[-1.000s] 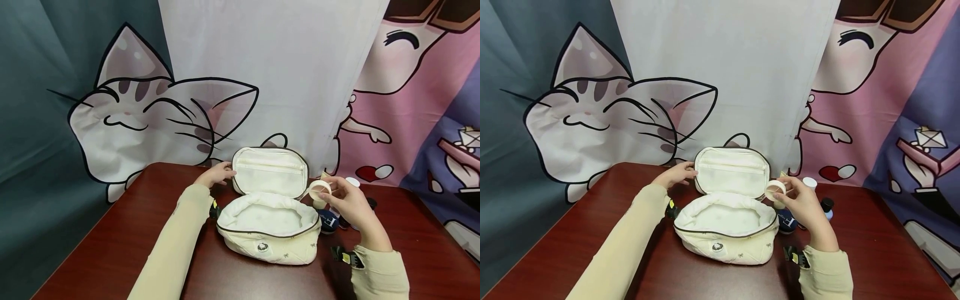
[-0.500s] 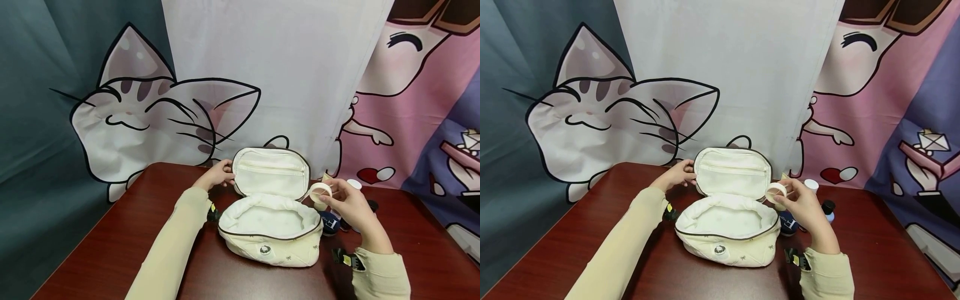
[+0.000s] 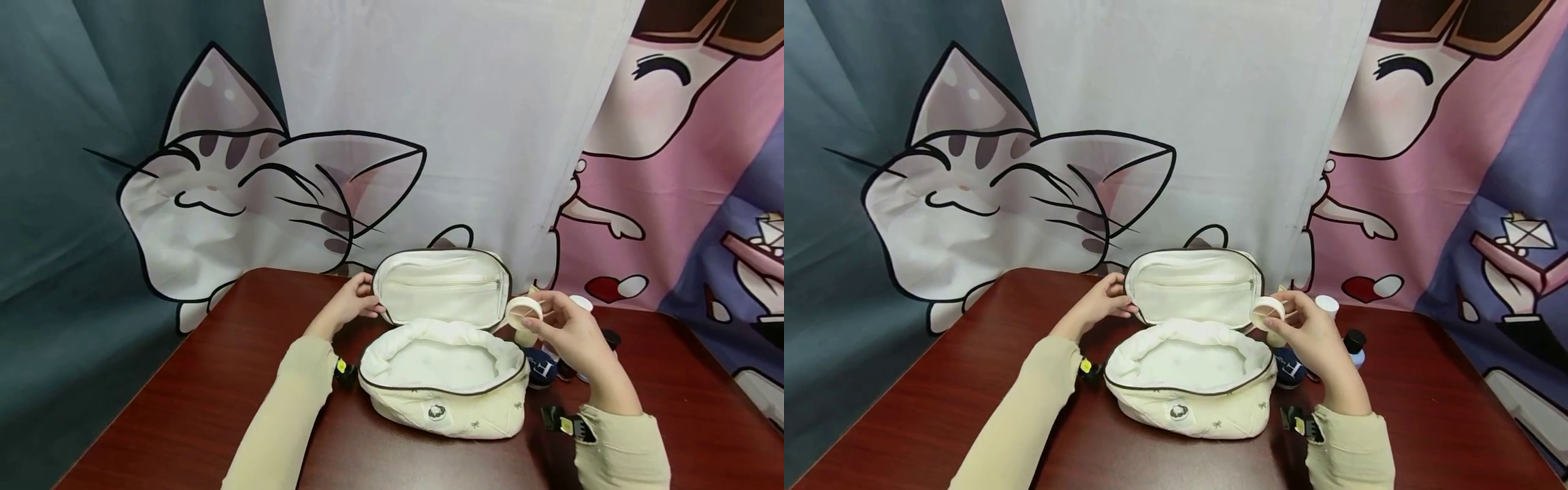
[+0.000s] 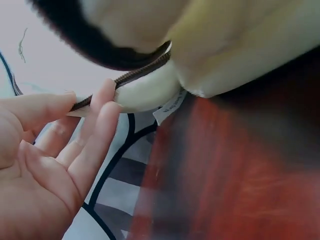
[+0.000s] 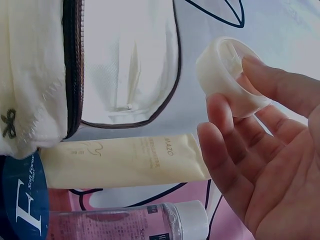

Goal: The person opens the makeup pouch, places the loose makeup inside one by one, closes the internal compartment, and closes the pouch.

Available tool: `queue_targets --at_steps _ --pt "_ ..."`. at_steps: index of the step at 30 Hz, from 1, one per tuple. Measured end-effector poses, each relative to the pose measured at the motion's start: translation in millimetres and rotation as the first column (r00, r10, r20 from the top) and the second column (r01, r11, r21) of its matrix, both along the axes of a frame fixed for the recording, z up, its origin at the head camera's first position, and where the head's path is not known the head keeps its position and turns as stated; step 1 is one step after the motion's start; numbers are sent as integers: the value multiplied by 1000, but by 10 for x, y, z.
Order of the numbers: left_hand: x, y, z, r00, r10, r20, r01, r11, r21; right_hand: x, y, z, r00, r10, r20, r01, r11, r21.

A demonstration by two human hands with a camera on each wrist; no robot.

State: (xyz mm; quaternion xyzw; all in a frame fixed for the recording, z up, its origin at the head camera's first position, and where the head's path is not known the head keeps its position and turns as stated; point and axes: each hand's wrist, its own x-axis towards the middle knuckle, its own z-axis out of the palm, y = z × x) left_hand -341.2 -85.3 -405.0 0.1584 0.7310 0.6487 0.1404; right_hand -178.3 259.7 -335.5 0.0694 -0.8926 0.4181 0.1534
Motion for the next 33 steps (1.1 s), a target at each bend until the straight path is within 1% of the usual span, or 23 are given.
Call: queue_targets --at_steps 2,4,10,13,17,21,24,27,30,33 --pt "58 -12 -29 1000 15 -8 -14 1000 14 -6 -9 0 1000 2 0 -2 1000 -2" --pt "105 -1 -43 999 33 -20 -33 999 11 -9 -17 -2 1000 -1 4 1 1000 2" --pt "192 69 -47 991 115 -67 -115 993 4 -4 -27 2 1000 -24 20 23 999 25" --pt "218 98 -18 986 150 -76 -146 988 56 -2 -32 16 999 -32 13 32 999 21" --pt "234 116 34 981 175 -81 -162 975 150 -7 -60 41 999 -32 -26 32 999 4" --pt "248 110 64 980 178 -87 -158 968 195 -8 -124 59 996 -21 -82 20 1000 -9" --pt "247 86 68 981 163 -102 -138 967 214 -29 -205 59 994 -17 -106 14 1000 -26" --pt "248 71 68 982 137 -128 -105 967 231 -77 -309 47 992 -13 -129 9 1000 -30" --pt "252 65 74 980 120 -157 -80 967 240 -175 -433 41 990 20 -142 -25 999 -34" --pt "252 61 84 979 111 -173 -65 965 252 -324 -559 76 987 94 -129 -100 994 -38"
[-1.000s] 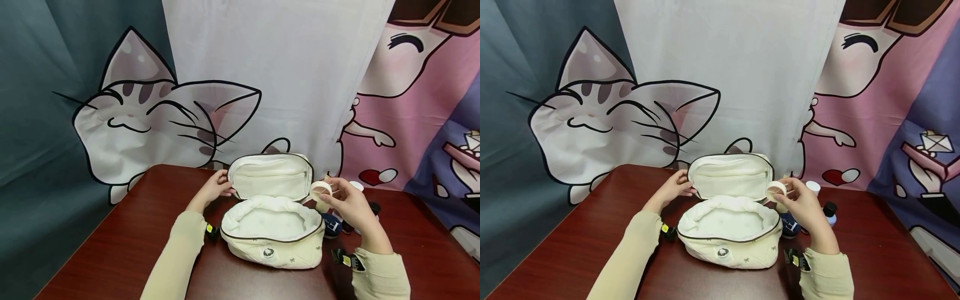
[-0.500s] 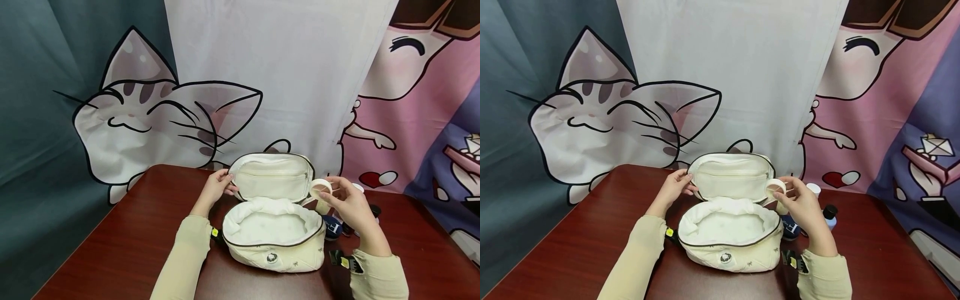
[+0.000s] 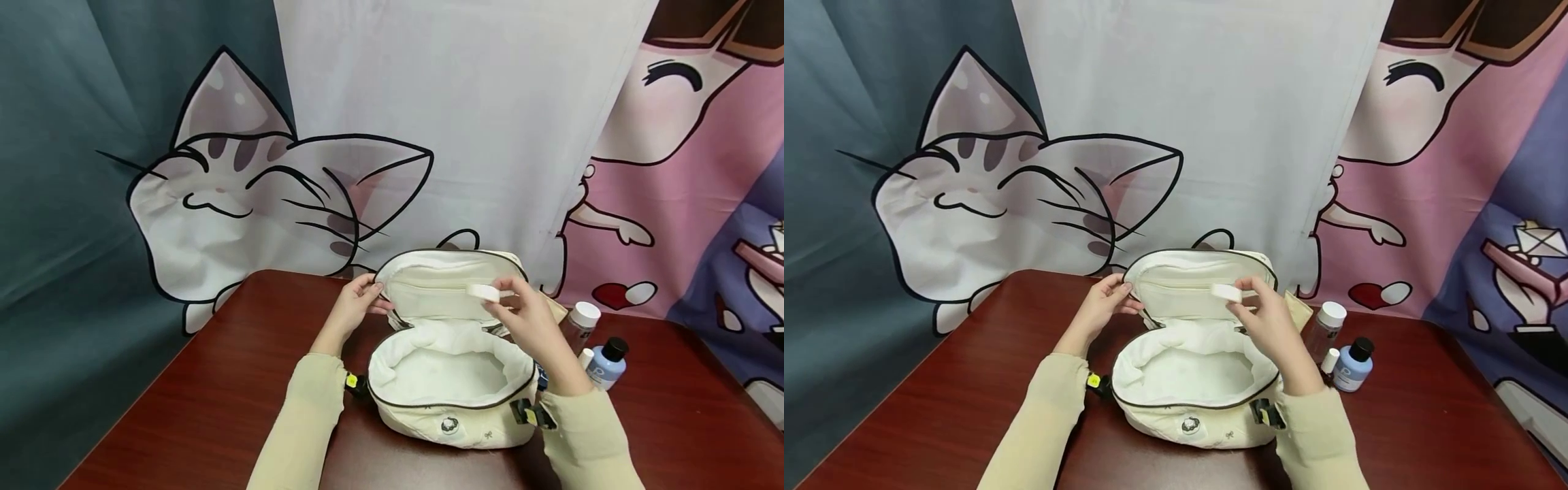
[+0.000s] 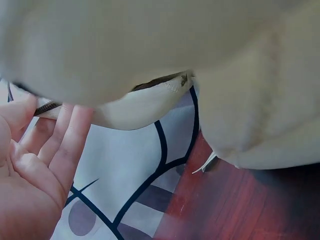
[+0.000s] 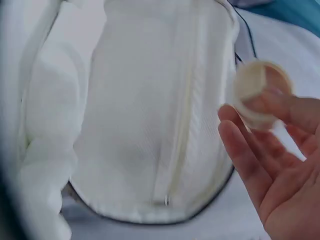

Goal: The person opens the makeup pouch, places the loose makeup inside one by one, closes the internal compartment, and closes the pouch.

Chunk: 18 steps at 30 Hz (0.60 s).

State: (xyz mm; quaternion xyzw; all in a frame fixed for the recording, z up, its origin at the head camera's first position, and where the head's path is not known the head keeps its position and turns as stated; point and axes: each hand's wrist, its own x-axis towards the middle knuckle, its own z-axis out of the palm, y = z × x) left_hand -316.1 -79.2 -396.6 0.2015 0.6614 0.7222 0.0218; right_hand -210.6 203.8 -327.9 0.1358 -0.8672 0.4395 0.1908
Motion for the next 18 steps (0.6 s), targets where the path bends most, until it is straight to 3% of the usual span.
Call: queue_targets --at_steps 4,8,18 --pt "2 -2 6 1000 -14 -10 14 1000 17 -219 -103 61 990 131 46 -133 990 40" --pt "7 10 16 999 -27 -18 28 999 20 -362 -129 110 974 204 96 -214 971 107" --pt "15 12 24 998 -54 -34 55 998 42 -507 -110 148 984 148 101 -171 946 276"
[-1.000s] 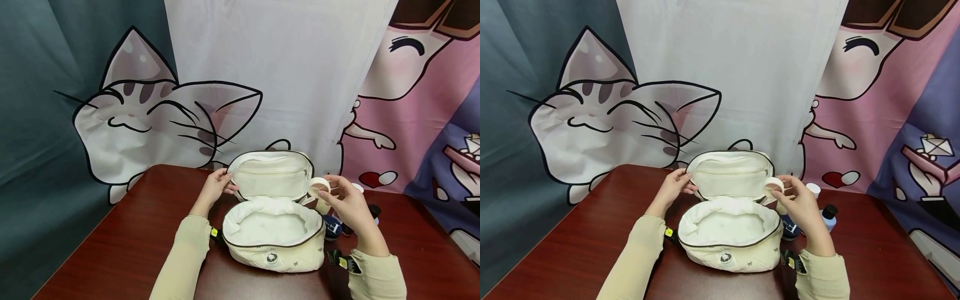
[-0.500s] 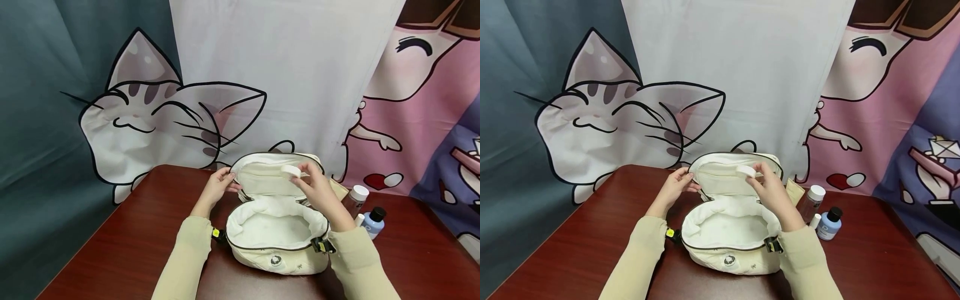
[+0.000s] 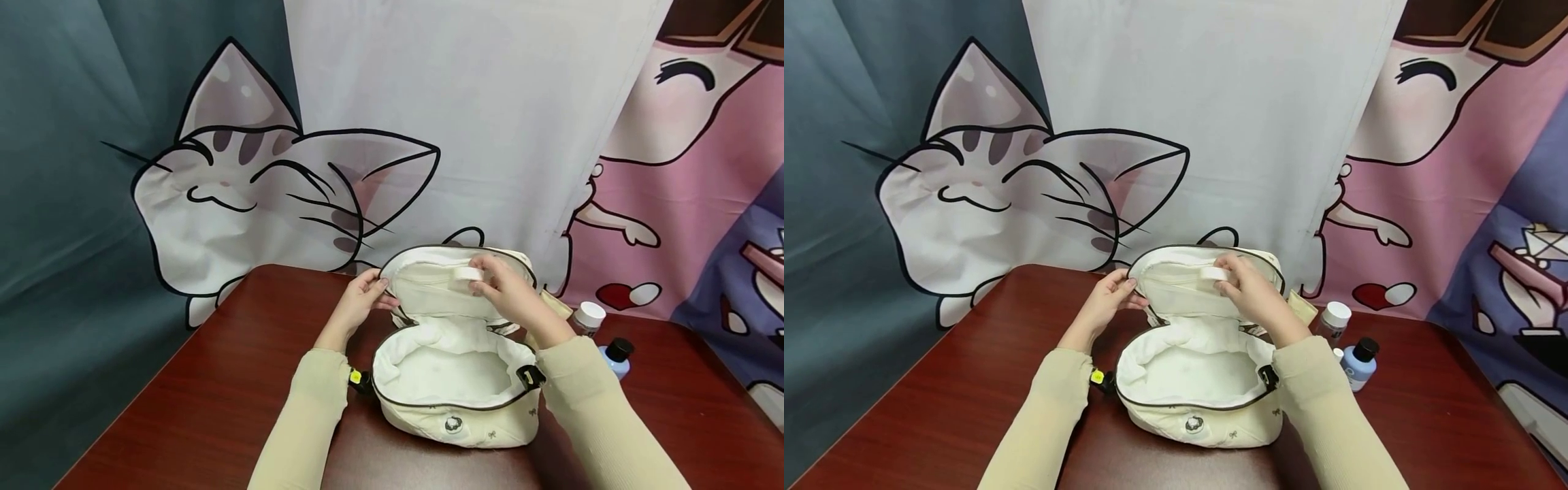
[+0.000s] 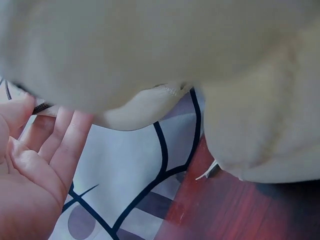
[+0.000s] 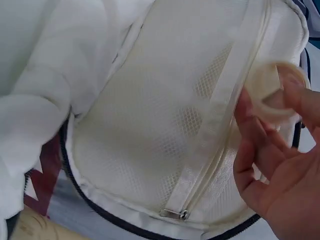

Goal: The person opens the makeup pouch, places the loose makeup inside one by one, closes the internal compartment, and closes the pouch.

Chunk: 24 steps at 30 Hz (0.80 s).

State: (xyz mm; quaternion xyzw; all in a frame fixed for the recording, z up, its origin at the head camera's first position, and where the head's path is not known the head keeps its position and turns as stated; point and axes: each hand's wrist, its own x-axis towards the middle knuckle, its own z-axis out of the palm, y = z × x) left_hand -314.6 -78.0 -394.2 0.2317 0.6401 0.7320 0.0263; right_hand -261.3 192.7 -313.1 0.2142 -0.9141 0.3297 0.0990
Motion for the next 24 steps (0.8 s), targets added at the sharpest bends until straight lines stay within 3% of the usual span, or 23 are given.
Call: queue_targets --at_steps 5,8,13,16,18,20,22,24 --pt "28 3 43 1000 -21 -10 21 1000 -19 -4 -95 21 999 7 -41 -3 996 95" --pt "85 5 117 998 -53 -38 48 993 -106 -3 -225 36 999 -2 -37 8 987 163" --pt "145 47 184 997 -74 -37 61 961 -271 -22 -456 23 1000 -20 -22 25 971 238" --pt "156 82 193 999 -32 -31 18 925 -379 -31 -541 -9 1000 -22 -13 24 971 236" --pt "181 98 220 996 9 -88 -52 865 -499 -34 -574 -37 1000 -16 -5 17 971 240" --pt "206 115 249 980 56 -191 -165 769 -618 -31 -597 -59 1000 -9 3 8 969 249" --pt "234 130 282 943 93 -319 -299 658 -691 -29 -615 -76 1000 11 -1 -10 968 252" --pt "257 144 314 892 117 -436 -420 568 -708 -33 -627 -95 999 35 -4 -33 968 251"
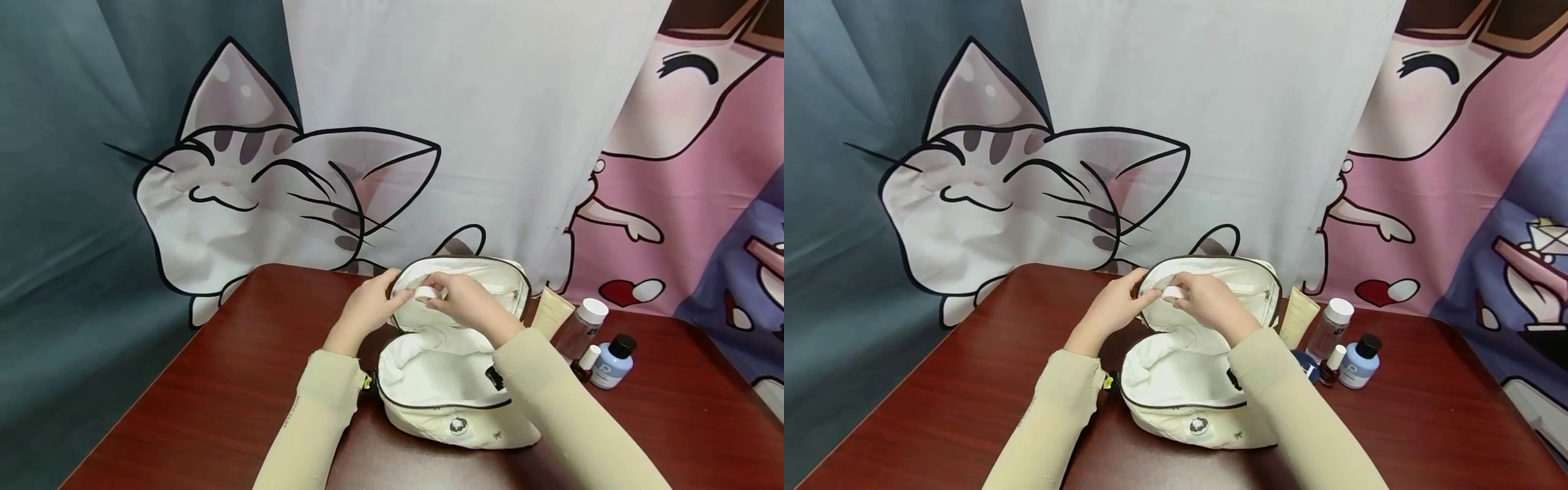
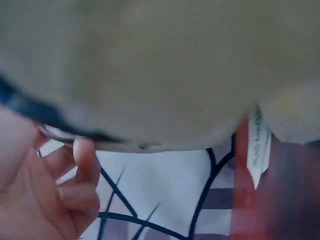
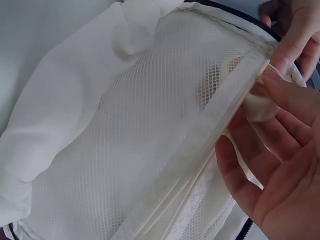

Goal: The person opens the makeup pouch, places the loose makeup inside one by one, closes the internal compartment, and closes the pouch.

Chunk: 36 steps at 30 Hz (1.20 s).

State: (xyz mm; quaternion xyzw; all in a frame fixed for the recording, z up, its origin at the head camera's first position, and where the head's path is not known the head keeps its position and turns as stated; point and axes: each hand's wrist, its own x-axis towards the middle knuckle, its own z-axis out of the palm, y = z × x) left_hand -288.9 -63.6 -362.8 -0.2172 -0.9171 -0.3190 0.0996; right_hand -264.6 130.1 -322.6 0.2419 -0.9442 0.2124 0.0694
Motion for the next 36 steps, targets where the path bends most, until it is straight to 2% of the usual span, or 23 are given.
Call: queue_targets --at_steps 3,6,12,16,20,22,24,27,29,33,35,36 --pt "25 32 25 993 42 -107 -47 998 -47 11 4 -19 999 34 6 -34 999 -4" --pt "29 51 20 988 56 -143 -60 998 -26 29 19 -23 998 62 22 -62 998 -2" --pt "3 72 3 995 55 -82 -44 991 129 114 107 30 996 78 35 -78 997 -4" --pt "-16 93 -7 998 52 -25 -45 974 220 261 278 154 995 91 47 -88 995 -50" --pt "-50 101 -29 998 31 48 -44 950 308 551 633 346 999 30 17 -26 982 -186" --pt "-75 93 -42 996 20 83 -48 935 351 739 864 401 999 -35 -33 24 961 -276" --pt "-104 74 -57 993 14 119 -61 916 397 934 1098 404 992 -110 -69 77 924 -375" --pt "-146 37 -88 986 18 165 -89 896 434 1140 1419 311 972 -220 -84 153 862 -482" --pt "-165 11 -111 981 21 195 -106 894 435 1206 1606 225 949 -311 -61 245 842 -481" --pt "-171 -18 -150 969 26 244 -125 908 400 1232 1888 77 866 -500 11 480 825 -300" --pt "-165 -20 -159 966 30 257 -131 912 389 1221 1971 12 835 -549 31 544 817 -194" --pt "-163 -18 -161 965 29 260 -132 913 387 1213 2000 -20 830 -556 43 555 817 -156"
